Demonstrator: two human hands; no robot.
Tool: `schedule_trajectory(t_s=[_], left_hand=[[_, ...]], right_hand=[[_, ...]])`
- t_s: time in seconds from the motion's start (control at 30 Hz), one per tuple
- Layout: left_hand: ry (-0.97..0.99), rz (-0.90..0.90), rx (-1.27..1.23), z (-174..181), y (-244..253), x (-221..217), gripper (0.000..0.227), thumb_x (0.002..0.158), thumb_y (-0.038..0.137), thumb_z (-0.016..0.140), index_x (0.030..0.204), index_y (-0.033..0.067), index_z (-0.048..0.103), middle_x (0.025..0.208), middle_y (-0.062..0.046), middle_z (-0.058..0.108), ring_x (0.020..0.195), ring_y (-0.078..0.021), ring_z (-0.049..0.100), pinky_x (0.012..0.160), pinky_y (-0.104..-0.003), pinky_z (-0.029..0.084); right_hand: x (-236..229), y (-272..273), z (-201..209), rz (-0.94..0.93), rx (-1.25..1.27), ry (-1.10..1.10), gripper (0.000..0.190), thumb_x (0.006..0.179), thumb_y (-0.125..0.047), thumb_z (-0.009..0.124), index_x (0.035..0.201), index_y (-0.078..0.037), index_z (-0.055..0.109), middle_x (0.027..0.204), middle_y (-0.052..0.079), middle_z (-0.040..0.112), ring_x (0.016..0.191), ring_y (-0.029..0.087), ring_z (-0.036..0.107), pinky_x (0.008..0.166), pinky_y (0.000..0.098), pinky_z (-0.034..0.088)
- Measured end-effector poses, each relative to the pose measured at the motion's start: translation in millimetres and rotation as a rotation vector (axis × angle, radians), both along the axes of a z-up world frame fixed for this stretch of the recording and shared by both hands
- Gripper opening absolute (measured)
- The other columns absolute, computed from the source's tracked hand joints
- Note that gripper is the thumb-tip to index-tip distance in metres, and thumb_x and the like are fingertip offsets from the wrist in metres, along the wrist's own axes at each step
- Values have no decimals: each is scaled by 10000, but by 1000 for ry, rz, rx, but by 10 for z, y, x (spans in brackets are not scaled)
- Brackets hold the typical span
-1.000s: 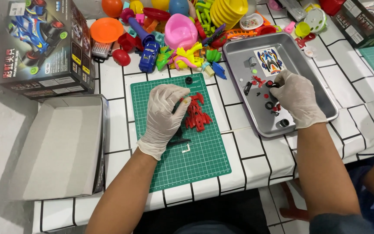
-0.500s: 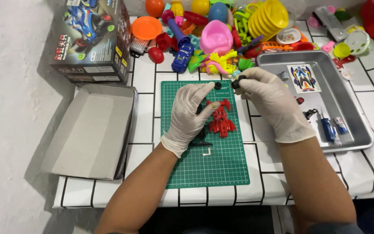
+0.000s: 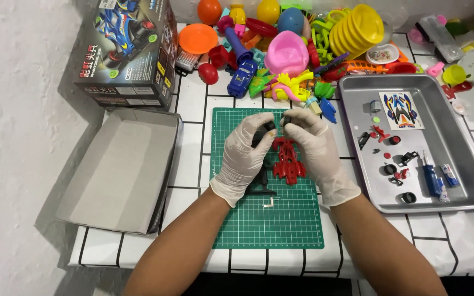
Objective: The person unpacks a toy car kit from a box and begins assembling it on a green cutting mat. They attach black wheels to a red chassis and then connect a black frame to the assembly, working with various small plastic parts and a screwdriver.
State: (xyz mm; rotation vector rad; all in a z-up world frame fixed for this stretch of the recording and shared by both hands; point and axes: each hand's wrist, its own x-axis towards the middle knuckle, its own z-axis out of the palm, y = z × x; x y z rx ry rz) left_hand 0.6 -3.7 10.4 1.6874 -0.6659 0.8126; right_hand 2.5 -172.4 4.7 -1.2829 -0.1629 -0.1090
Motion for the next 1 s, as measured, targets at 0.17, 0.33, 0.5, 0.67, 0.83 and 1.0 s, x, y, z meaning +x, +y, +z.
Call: schedule_trajectory(t_s=[0.17, 0.33, 0.5, 0.67, 0.83, 1.0], left_hand=[[62, -10, -57, 22, 12, -8, 218, 952, 109, 747, 1155, 55, 687, 1067, -114, 707, 967, -302, 724, 847, -408, 598], [66, -25, -52, 68, 27, -35, 220, 979, 41, 687, 1199, 52, 698, 1141, -129, 714, 1061, -318, 721, 902, -419, 601], [94, -41, -89, 14, 22, -22, 235, 979, 53, 689, 1215, 51, 700, 1112, -115, 722, 1021, -291, 734, 882, -401, 613], [79, -37, -110, 13, 2, -33, 219, 942, 80, 740, 1159, 57, 726, 1075, -103, 728, 1000, -288, 739, 868, -398, 614], [65, -47, -135, 18, -13, -41, 176, 961, 34, 700, 1132, 50, 738, 1058, -114, 733, 985, -299, 742, 852, -397, 618], [80, -47, -154, 36, -10, -51, 161, 948, 36, 722, 1107, 52, 745, 1015, -111, 736, 946, -292, 745, 804, -385, 621]], right_hand=[[-82, 74, -41, -27, -92, -133, 339, 924, -34, 726, 1248, 24, 644, 1087, 175, 713, 1017, 240, 711, 916, 378, 607], [-134, 140, 1, -54, -63, -161, 340, 937, -27, 706, 1263, 40, 636, 1108, 180, 711, 1018, 229, 713, 932, 398, 608], [-179, 116, 24, -109, -214, -257, 328, 930, -30, 729, 1244, 21, 654, 1110, 154, 704, 1008, 221, 719, 906, 383, 611], [-219, 176, 75, -192, -371, -366, 314, 931, -29, 745, 1233, 12, 671, 1147, 154, 674, 1009, 238, 713, 906, 398, 605], [-199, 176, 26, -232, -394, -399, 304, 924, -5, 752, 1218, 22, 679, 1142, 136, 656, 985, 211, 696, 887, 377, 603], [-212, 180, 48, -242, -415, -413, 311, 918, 10, 757, 1219, 24, 684, 1120, 137, 653, 967, 210, 694, 866, 374, 608]])
